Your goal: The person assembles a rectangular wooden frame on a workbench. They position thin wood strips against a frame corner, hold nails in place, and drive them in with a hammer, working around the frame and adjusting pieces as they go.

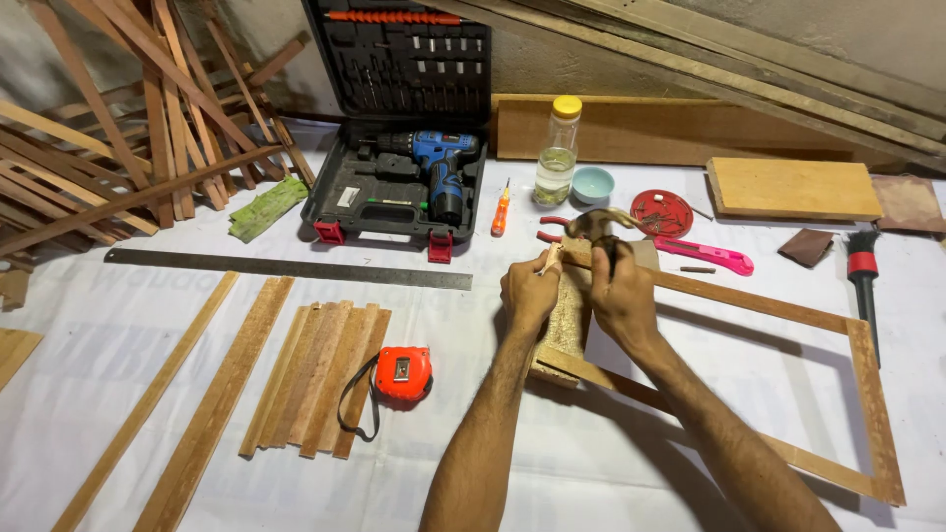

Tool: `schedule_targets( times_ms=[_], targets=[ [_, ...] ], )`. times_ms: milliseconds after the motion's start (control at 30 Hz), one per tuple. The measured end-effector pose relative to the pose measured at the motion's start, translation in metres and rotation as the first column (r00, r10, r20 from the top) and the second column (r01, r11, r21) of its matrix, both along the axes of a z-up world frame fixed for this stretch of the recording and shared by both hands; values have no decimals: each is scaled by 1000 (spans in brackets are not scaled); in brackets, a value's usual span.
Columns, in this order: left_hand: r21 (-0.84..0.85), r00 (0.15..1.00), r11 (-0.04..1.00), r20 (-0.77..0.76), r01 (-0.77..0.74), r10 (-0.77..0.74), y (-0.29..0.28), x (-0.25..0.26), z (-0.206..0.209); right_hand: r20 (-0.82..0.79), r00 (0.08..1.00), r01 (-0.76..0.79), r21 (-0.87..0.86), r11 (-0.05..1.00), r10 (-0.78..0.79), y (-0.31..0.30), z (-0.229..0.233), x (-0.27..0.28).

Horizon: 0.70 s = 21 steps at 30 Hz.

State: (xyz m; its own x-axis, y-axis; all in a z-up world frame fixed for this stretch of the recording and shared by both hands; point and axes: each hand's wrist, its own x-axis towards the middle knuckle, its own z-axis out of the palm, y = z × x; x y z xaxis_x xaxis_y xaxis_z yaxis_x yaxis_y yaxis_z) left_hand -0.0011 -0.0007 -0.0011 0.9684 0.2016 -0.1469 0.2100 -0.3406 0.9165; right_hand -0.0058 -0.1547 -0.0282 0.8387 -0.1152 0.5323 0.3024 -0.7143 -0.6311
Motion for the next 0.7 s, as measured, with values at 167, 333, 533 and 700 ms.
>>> schedule_targets(
  times_ms=[167,333,533,700],
  targets=[
    [-1,992,1000,124,-25,25,0,9,-17,56,989,-132,-53,990,134,10,42,-14],
    [5,999,1000,38,-26,26,0,-1,0,-109,994,6,122,993,7,12,43,-17],
    [12,992,1000,128,-17,16,0,6,-14,-29,996,-83,-121,989,81,6,39,-8],
    [11,999,1000,38,-21,20,0,3,-6,-31,997,-67,3,998,67,11,42,-6]
  ],
)
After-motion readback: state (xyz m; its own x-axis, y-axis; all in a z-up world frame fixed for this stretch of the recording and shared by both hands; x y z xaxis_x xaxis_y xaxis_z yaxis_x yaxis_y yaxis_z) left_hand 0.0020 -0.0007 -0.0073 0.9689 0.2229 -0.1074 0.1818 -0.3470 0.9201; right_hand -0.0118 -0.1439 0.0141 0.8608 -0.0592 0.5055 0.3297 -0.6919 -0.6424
